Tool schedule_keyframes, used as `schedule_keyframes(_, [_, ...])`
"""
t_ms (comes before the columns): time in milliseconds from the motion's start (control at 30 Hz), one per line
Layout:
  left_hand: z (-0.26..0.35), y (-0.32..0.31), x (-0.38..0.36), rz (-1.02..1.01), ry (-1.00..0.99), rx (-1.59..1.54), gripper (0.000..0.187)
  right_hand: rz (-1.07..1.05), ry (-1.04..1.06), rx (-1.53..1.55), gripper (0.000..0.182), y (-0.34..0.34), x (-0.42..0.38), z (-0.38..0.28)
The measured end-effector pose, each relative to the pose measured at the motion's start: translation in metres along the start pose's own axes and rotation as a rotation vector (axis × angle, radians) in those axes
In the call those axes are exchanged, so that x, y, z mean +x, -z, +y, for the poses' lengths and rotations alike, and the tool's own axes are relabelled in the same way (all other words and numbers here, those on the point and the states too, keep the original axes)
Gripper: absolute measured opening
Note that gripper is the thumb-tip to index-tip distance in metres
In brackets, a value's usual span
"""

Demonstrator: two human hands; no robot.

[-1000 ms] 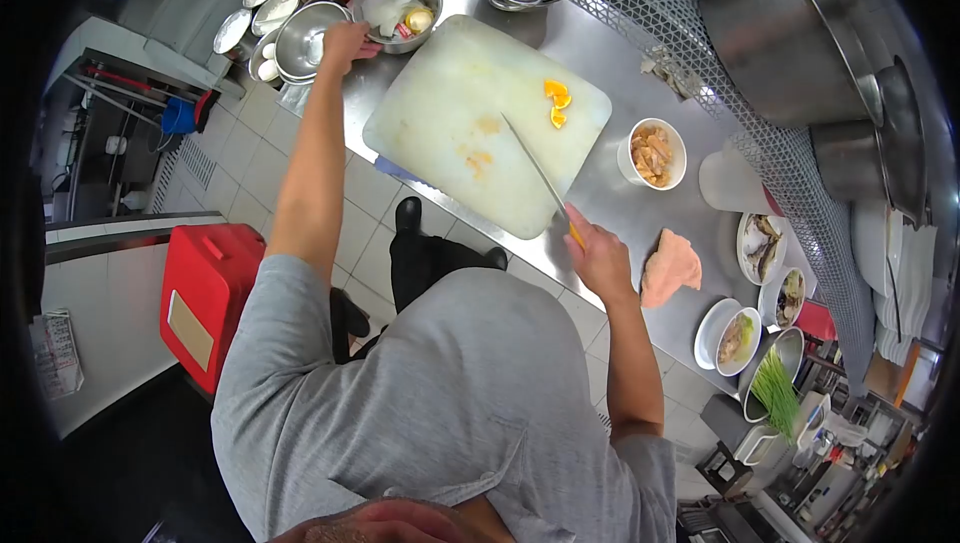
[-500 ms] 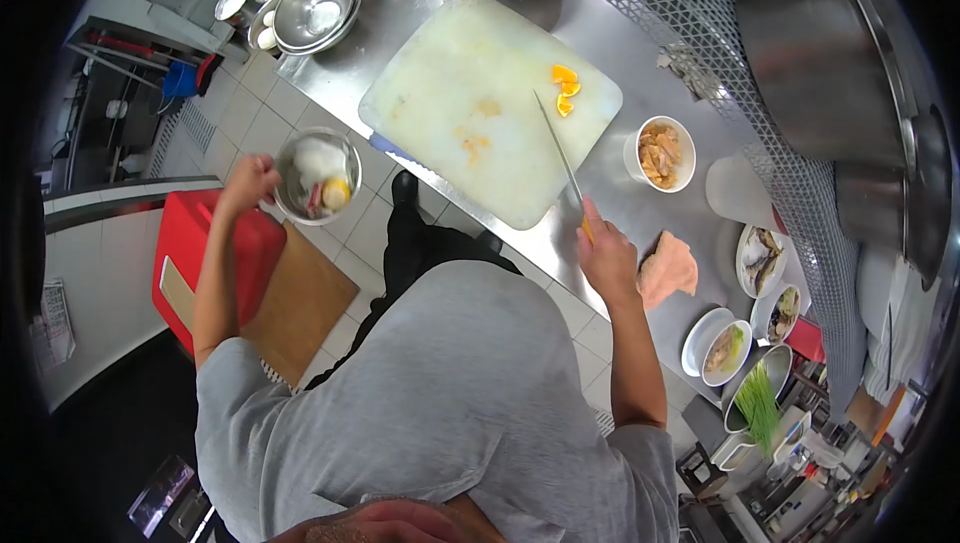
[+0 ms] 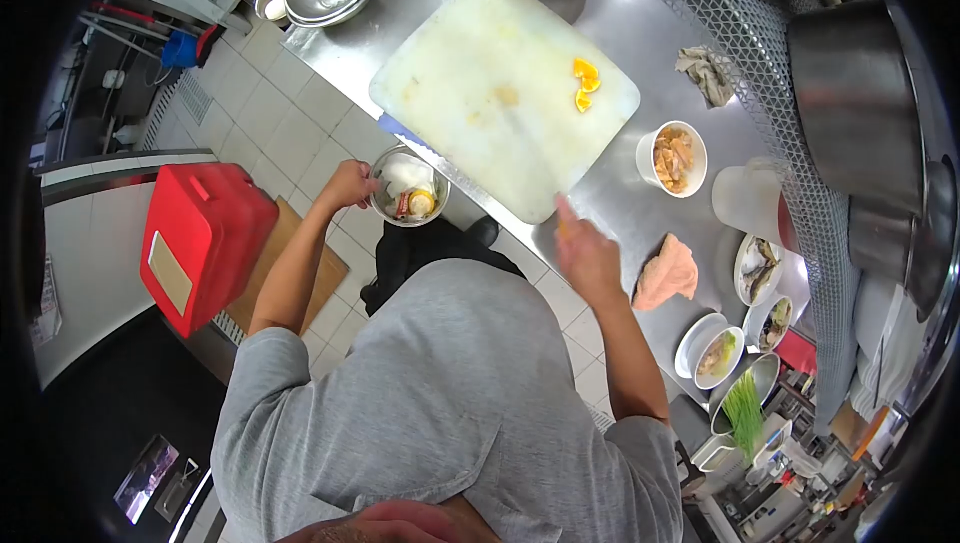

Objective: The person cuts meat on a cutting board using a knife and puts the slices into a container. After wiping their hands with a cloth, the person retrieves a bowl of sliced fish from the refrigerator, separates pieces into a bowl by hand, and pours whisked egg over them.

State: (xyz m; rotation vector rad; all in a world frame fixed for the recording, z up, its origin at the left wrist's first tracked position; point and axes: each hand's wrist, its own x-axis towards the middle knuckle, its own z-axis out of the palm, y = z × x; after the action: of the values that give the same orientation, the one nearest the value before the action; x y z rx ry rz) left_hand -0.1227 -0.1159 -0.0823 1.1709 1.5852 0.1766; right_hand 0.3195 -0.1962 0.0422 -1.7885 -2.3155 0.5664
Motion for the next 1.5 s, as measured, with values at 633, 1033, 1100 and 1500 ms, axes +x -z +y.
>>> schedule_keyframes(633, [-0.002,0.049,-0.012,0.068,-0.028,0.118,0.027,-0.200,0.285,0.080,0.052,-0.009,0.058,-0.017])
schedule_keyframes(1033, [0.051,0.172,-0.075,0.104,-0.111,-0.113,0.018,0.086,0.035,-0.141,0.048,-0.007,0.123,-0.006])
schedule_keyframes(1100, [0.077,0.197,-0.054,0.099,-0.199,-0.139,0.018,0.159,0.122,-0.180,0.046,-0.028,0.133,0.002])
schedule_keyframes(1500, [0.239,0.193,0.137,0.113,-0.394,-0.251,0.023,0.504,-0.778,0.305,0.044,0.009,0.011,0.033])
